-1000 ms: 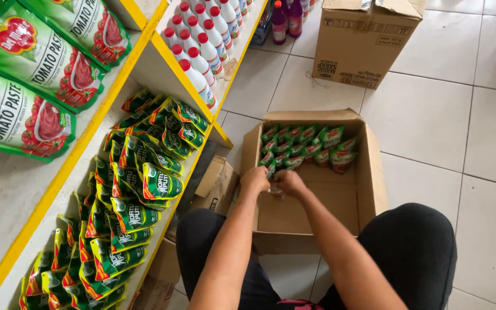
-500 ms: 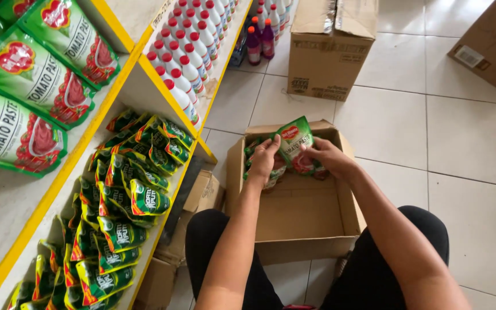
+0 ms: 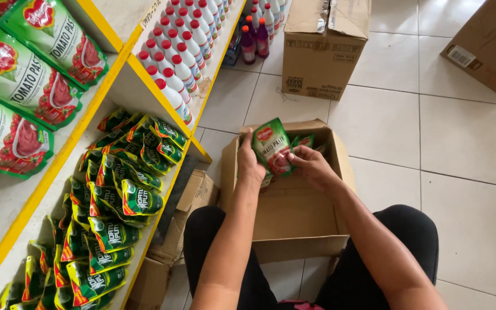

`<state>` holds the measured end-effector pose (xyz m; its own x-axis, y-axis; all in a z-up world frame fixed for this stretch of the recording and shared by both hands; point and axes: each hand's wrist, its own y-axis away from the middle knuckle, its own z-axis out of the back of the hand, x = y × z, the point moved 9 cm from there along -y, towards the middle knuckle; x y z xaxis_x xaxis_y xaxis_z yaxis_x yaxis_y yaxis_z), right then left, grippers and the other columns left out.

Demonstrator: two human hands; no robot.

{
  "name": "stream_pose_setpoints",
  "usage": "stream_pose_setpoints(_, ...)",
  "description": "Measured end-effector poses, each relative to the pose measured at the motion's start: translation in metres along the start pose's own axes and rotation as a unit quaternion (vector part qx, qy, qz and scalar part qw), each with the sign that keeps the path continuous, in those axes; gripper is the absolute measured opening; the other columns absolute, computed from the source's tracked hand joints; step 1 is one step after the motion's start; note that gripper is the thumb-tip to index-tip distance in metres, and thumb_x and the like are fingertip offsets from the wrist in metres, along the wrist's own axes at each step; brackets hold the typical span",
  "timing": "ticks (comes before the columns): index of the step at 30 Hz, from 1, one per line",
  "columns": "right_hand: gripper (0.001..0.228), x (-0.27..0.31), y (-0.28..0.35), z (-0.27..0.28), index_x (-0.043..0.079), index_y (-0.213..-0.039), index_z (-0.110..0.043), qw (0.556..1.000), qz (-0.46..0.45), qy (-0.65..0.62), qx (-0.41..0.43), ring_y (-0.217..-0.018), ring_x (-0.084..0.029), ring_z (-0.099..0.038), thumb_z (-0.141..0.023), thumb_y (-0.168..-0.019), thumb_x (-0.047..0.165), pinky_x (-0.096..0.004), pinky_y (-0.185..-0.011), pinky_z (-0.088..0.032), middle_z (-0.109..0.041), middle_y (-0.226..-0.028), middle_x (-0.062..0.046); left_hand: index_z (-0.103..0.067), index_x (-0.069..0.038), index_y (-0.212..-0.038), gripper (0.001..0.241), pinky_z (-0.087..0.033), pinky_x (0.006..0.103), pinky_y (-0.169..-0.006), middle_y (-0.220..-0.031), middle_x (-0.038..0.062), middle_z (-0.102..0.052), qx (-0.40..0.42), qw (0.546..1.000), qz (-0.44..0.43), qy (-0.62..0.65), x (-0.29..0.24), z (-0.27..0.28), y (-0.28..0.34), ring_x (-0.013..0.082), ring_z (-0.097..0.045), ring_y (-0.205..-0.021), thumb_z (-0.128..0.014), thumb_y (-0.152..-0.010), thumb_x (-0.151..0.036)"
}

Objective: The person takes tomato paste pouches from a box and places them onto grocery store shelves.

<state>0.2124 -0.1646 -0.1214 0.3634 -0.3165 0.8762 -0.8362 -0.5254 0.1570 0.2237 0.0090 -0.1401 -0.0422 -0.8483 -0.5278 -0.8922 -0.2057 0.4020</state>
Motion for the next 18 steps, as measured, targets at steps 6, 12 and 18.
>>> stream_pose_setpoints(6, 0.003, -0.029, -0.013, 0.01, 0.006, -0.104, -0.066, 0.999, -0.032, 0.009, -0.01, -0.087, -0.012, -0.066, -0.067, -0.101, 0.008, -0.03, -0.079, -0.056, -0.068, -0.096, -0.002, -0.06, -0.004, -0.127, 0.062, -0.055, 0.0428, -0.097, -0.118, 0.011, -0.069, 0.019, 0.996, -0.081, -0.026, -0.037, -0.008, 0.019, 0.0249, -0.067, -0.108, -0.073, -0.089, -0.052)
stream_pose_setpoints(12, 0.005, 0.039, -0.005, 0.002, 0.006, -0.1, -0.062, 0.989, 0.066, -0.135, 0.002, -0.087, -0.016, -0.067, -0.06, -0.104, 0.006, -0.034, -0.077, -0.057, -0.069, -0.096, -0.004, -0.059, 0.001, -0.137, 0.055, -0.048, 0.0372, -0.083, -0.113, 0.018, -0.067, 0.189, 0.914, -0.128, -0.336, -0.043, -0.063, 0.059, 0.022, -0.057, -0.093, -0.08, -0.099, -0.033)
stream_pose_setpoints(18, 0.009, 0.075, 0.007, 0.005, 0.005, -0.1, -0.06, 0.976, 0.118, -0.182, -0.028, -0.091, -0.019, -0.069, -0.056, -0.106, 0.009, -0.036, -0.086, -0.059, -0.07, -0.101, -0.008, -0.047, -0.005, -0.14, 0.071, -0.058, 0.0308, -0.089, -0.119, 0.005, -0.068, 0.228, 0.811, -0.296, -0.45, -0.047, -0.121, 0.125, 0.015, -0.068, -0.102, -0.085, -0.08, -0.009)
